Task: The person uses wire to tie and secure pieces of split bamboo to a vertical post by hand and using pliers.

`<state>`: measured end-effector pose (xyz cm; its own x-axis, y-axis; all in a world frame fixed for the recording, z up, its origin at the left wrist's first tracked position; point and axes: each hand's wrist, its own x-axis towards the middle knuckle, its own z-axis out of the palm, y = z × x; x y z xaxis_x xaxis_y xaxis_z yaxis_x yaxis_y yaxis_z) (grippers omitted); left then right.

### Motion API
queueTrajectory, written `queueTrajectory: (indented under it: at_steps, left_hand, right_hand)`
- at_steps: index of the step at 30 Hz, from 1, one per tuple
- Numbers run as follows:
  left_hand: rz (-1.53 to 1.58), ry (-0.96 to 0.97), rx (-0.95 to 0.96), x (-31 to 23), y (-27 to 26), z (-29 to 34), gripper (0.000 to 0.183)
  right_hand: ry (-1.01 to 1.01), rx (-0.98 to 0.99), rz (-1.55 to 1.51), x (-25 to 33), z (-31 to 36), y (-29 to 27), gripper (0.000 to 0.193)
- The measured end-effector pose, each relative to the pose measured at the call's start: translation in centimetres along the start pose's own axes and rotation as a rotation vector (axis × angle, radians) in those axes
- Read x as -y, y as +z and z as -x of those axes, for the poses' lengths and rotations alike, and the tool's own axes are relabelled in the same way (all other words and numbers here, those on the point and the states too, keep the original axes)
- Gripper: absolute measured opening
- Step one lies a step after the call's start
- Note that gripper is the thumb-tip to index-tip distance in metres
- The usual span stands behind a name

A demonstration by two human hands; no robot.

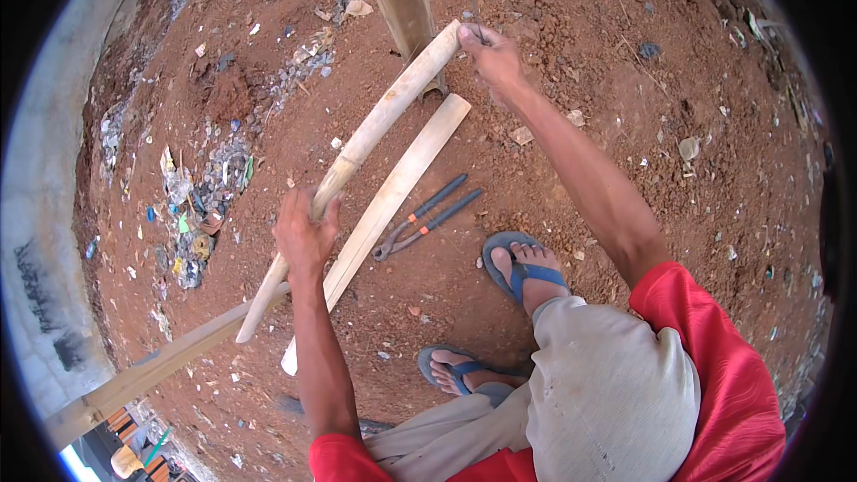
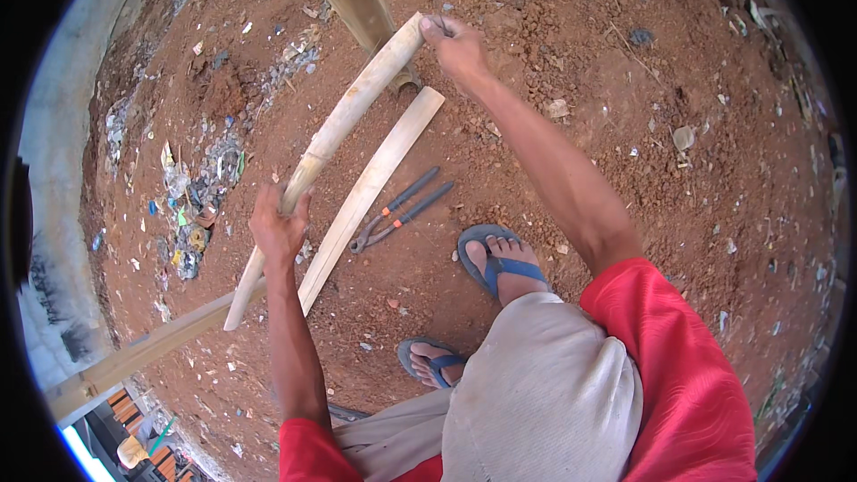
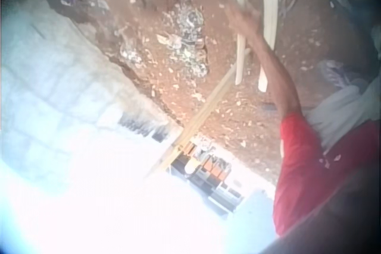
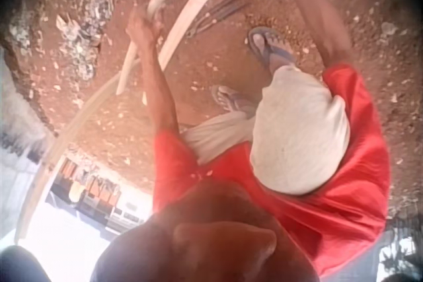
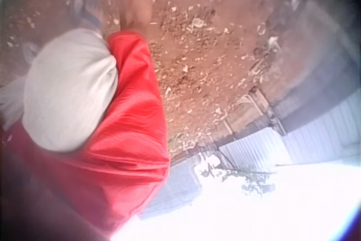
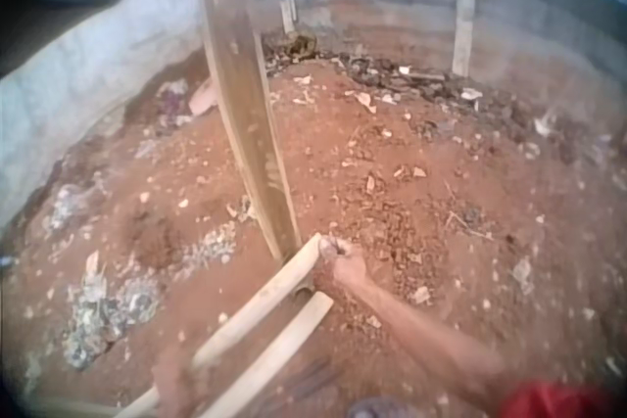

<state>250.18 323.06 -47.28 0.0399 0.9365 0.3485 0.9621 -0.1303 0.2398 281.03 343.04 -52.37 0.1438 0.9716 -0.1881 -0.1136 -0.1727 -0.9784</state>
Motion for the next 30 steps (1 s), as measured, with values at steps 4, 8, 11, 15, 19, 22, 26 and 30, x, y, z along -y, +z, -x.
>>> queueTrajectory:
  at_steps: [4, 8, 11, 15, 19, 22, 26, 30]
  left_hand:
    - [-0.001, 0.001, 0.006, 0.0, 0.0, 0.0, 0.029]
    - [-0.015, 0.007, -0.001, 0.3, 0.1, 0.2, 0.03]
    - [-0.019, 0.013, -0.007, 0.1, 0.1, 0.0, 0.03]
    - [0.004, -0.001, -0.003, -0.1, 0.0, 0.0, 0.03]
    - [0.021, -0.007, -0.02, 0.1, 0.3, 0.2, 0.031]
    - [0.005, -0.026, -0.016, 0.2, 0.6, 0.2, 0.032]
    - [-0.043, 0.005, -0.008, 0.8, 0.5, 0.4, 0.031]
    - [-0.032, -0.012, 0.003, 0.5, 0.5, 0.2, 0.031]
  right_hand:
    - [0.01, 0.012, -0.034, 0.1, 0.2, 0.2, 0.029]
    - [0.063, 0.016, -0.005, 0.5, 0.5, 0.0, 0.03]
    - [0.055, 0.005, -0.007, 0.4, 0.4, 0.0, 0.03]
    - [0.017, 0.0, -0.051, 0.1, 0.4, 0.0, 0.031]
    - [0.026, 0.012, -0.026, -0.2, 0.1, -0.1, 0.034]
    - [-0.088, 0.007, 0.071, -1.1, 0.2, -0.2, 0.046]
    - [0.106, -0.163, -0.153, -2.0, 5.4, 2.4, 0.055]
    - [0.341, 0.106, -0.396, -2.8, 12.0, 5.8, 0.049]
